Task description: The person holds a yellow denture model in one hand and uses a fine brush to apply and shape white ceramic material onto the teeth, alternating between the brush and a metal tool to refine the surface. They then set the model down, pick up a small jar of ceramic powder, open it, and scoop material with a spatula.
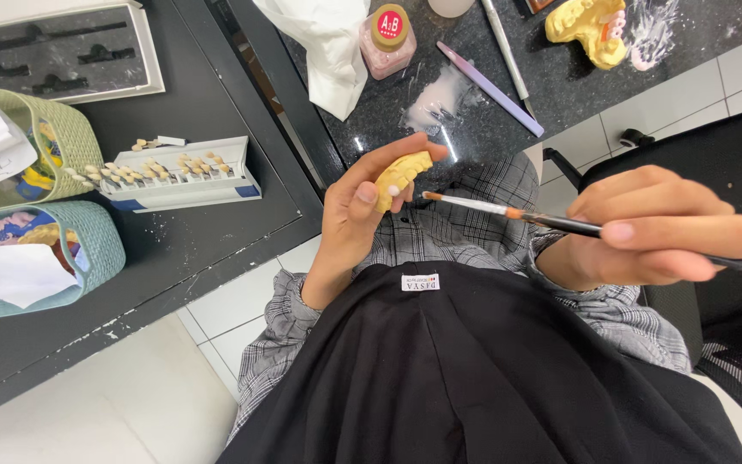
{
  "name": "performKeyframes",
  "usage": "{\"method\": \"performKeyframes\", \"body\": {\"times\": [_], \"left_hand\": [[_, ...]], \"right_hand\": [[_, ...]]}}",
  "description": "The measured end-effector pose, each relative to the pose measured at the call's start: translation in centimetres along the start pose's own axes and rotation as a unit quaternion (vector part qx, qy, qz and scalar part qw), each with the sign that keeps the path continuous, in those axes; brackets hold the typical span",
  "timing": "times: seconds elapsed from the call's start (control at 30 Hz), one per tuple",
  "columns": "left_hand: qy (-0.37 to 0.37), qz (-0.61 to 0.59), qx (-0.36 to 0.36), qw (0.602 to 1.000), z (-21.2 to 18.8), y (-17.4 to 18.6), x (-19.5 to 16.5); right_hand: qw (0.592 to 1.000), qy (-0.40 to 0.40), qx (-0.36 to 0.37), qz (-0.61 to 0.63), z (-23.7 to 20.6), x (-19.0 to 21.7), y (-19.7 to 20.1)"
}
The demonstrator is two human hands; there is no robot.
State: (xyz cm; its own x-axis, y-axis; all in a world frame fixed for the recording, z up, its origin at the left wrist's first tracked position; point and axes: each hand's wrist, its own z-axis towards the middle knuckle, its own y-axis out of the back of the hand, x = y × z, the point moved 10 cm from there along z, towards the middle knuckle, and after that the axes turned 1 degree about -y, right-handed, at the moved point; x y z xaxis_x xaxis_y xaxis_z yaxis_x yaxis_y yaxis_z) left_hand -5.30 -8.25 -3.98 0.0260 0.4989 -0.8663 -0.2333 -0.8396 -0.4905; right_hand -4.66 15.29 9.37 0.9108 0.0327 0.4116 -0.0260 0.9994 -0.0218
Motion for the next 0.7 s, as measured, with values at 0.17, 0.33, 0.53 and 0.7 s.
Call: {"method": "performKeyframes", "body": {"times": [0.17,0.33,0.53,0.7], "left_hand": [[-0.031,0.035,-0.014,0.999,0.0,0.2,-0.1],[-0.068,0.043,-0.036,0.996,0.0,0.5,-0.3],[-0.052,0.051,-0.07,0.995,-0.2,1.1,0.0],[-0.075,0.064,-0.081,0.992,-0.2,1.2,-0.4]], "right_hand": [[0.998,0.002,0.064,0.02,0.2,-0.2,-2.6],[0.992,-0.001,0.124,0.034,0.9,-0.1,-3.8],[0.989,0.002,0.145,0.026,1.1,0.0,-4.3],[0.993,0.018,0.115,0.003,0.9,-0.4,-2.6]]}}
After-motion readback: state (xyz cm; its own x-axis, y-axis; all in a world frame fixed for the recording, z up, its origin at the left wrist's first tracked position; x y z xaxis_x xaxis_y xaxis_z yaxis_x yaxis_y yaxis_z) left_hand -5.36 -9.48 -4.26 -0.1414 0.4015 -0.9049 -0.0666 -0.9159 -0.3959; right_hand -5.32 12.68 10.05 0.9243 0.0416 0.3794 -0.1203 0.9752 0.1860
